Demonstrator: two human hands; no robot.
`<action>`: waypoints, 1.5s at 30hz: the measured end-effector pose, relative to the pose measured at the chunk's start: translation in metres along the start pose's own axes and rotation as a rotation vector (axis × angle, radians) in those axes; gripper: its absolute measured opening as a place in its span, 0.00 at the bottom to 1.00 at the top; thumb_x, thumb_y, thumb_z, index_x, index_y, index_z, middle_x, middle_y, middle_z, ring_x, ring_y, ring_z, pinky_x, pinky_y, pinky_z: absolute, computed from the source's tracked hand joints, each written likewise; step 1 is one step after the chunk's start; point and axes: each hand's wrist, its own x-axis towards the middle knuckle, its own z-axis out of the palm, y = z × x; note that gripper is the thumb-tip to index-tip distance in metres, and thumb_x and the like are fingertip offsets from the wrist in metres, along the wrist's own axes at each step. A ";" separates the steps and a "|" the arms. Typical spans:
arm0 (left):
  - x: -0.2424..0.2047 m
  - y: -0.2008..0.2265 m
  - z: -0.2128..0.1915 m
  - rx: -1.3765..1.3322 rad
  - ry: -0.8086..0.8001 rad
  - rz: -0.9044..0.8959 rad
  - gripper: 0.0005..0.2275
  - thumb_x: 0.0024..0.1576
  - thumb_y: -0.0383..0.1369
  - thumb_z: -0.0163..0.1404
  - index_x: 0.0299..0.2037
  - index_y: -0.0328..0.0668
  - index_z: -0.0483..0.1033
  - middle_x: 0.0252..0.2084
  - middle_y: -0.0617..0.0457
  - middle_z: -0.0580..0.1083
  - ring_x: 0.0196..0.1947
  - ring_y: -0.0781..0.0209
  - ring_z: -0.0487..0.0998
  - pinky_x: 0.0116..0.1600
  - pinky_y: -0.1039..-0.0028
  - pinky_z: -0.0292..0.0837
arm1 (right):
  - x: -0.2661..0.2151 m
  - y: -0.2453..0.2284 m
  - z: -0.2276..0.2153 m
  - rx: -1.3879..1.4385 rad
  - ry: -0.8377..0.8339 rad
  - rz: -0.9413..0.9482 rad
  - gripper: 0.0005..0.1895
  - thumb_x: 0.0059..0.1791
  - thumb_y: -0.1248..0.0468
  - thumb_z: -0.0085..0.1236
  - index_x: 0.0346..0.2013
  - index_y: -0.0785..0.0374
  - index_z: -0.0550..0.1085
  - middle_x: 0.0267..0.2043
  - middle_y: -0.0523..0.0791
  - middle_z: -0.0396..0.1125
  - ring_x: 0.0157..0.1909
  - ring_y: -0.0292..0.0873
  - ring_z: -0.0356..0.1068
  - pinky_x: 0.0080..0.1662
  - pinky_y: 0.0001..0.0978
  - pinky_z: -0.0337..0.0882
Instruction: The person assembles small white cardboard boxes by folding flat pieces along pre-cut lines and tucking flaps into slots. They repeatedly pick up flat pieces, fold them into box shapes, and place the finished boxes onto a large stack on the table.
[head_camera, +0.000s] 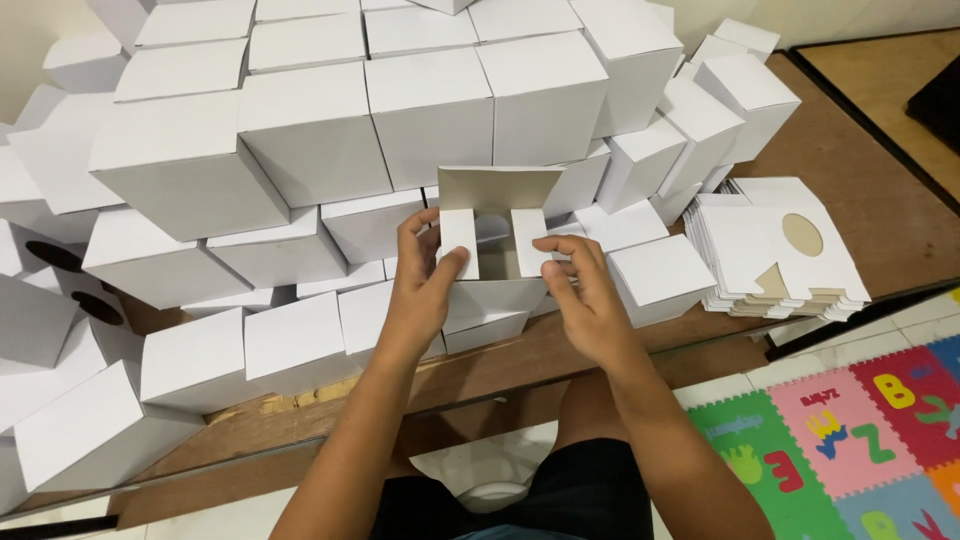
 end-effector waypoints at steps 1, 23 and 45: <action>0.000 0.000 -0.002 -0.002 0.006 -0.002 0.23 0.57 0.34 0.43 0.62 0.41 0.50 0.59 0.29 0.61 0.66 0.28 0.53 0.64 0.38 0.44 | 0.004 0.001 -0.001 -0.002 -0.006 -0.001 0.18 0.54 0.55 0.37 0.54 0.58 0.65 0.54 0.50 0.54 0.54 0.55 0.63 0.49 0.48 0.70; 0.011 -0.004 -0.036 0.213 -0.053 0.155 0.16 0.53 0.31 0.49 0.51 0.44 0.64 0.52 0.38 0.70 0.56 0.32 0.68 0.54 0.42 0.67 | 0.045 -0.023 -0.016 -0.092 -0.173 -0.438 0.34 0.49 0.41 0.42 0.60 0.61 0.58 0.64 0.54 0.50 0.66 0.57 0.50 0.62 0.54 0.53; 0.002 -0.025 -0.021 0.103 -0.014 0.259 0.27 0.51 0.30 0.44 0.63 0.36 0.55 0.63 0.34 0.60 0.64 0.30 0.57 0.61 0.38 0.57 | 0.042 -0.014 0.001 -0.296 -0.141 -0.534 0.13 0.49 0.61 0.51 0.47 0.52 0.77 0.55 0.50 0.62 0.65 0.58 0.54 0.63 0.56 0.54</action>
